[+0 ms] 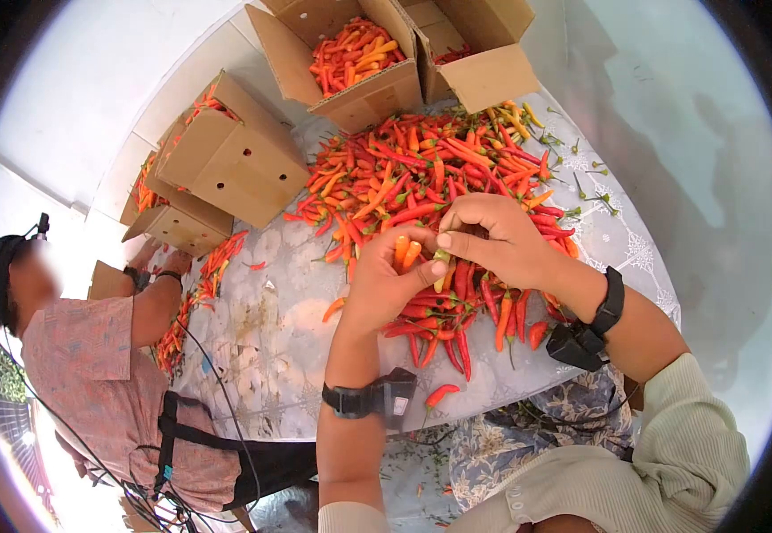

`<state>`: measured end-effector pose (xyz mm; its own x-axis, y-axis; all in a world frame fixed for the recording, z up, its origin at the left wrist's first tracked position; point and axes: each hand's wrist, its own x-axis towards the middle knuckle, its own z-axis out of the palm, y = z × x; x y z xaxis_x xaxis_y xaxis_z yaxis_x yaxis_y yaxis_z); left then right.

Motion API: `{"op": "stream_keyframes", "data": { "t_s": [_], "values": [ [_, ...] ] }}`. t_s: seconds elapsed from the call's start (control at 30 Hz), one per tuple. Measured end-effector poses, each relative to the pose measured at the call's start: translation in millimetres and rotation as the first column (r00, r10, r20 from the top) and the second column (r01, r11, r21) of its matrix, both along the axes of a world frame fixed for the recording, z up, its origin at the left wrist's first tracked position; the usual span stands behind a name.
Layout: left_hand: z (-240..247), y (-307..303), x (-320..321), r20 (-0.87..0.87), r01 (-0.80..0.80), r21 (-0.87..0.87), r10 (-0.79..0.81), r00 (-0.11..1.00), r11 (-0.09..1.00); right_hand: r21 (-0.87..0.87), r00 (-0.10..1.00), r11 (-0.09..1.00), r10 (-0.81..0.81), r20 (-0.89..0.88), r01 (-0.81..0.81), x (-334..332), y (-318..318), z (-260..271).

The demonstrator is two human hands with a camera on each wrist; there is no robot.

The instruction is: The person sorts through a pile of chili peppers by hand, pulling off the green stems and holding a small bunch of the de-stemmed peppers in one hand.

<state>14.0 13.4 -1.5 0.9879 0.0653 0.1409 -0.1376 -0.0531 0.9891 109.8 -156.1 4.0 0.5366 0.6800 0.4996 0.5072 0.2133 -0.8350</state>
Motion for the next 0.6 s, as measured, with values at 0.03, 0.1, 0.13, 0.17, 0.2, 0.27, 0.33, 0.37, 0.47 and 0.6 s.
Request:
{"op": "stream_keyframes", "data": {
  "t_s": [0.03, 0.1, 0.13, 0.17, 0.2, 0.27, 0.33, 0.37, 0.47, 0.6],
  "values": [
    [0.6, -0.4, -0.6, -0.002, 0.017, -0.021, -0.017, 1.0, 1.0, 0.0, 0.998, 0.999, 0.032, -0.057, -0.032, 1.1, 0.4, -1.3],
    [4.8, -2.0, -2.2, -0.002, 0.044, -0.049, -0.044, 0.999, 0.998, 0.028, 0.971, 0.994, 0.107, -0.213, -0.104, 2.8, 1.4, -3.2],
    [6.1, -2.4, -2.7, -0.002, 0.057, -0.063, -0.058, 0.998, 0.996, 0.06, 0.939, 0.988, 0.153, -0.309, -0.141, 3.3, 2.3, -3.9],
    [6.3, -2.5, -2.6, -0.003, 0.07, -0.071, -0.071, 0.998, 0.995, 0.095, 0.894, 0.98, 0.198, -0.401, -0.175, 4.0, 2.8, -4.1],
    [6.5, -2.3, -2.5, -0.003, 0.083, -0.079, -0.083, 0.997, 0.993, 0.107, 0.881, 0.986, 0.166, -0.444, -0.132, 5.8, 2.4, -3.0],
    [6.9, -2.5, -2.3, -0.007, 0.085, -0.093, -0.086, 0.996, 0.992, 0.123, 0.843, 0.991, 0.102, -0.528, -0.043, 12.0, 0.0, -0.3],
    [6.9, -3.8, -2.0, -0.018, 0.063, -0.107, -0.066, 0.998, 0.992, 0.213, 0.811, 0.967, 0.014, -0.585, 0.137, 19.2, -3.3, -1.8],
    [5.8, -3.3, -1.6, -0.01, 0.056, -0.111, -0.057, 0.998, 0.992, 0.252, 0.789, 0.941, -0.026, -0.614, 0.227, 22.9, -5.0, -2.2],
    [-0.2, -0.2, 0.8, 0.016, 0.024, -0.111, -0.022, 1.0, 0.994, 0.269, 0.631, 0.744, -0.254, -0.733, 0.611, 34.2, -8.1, 1.1],
    [-4.9, 3.9, 2.8, 0.045, 0.001, -0.076, 0.002, 0.999, 0.997, 0.301, 0.506, 0.507, -0.334, -0.795, 0.808, 58.1, -23.6, 7.5]
  ]
}}
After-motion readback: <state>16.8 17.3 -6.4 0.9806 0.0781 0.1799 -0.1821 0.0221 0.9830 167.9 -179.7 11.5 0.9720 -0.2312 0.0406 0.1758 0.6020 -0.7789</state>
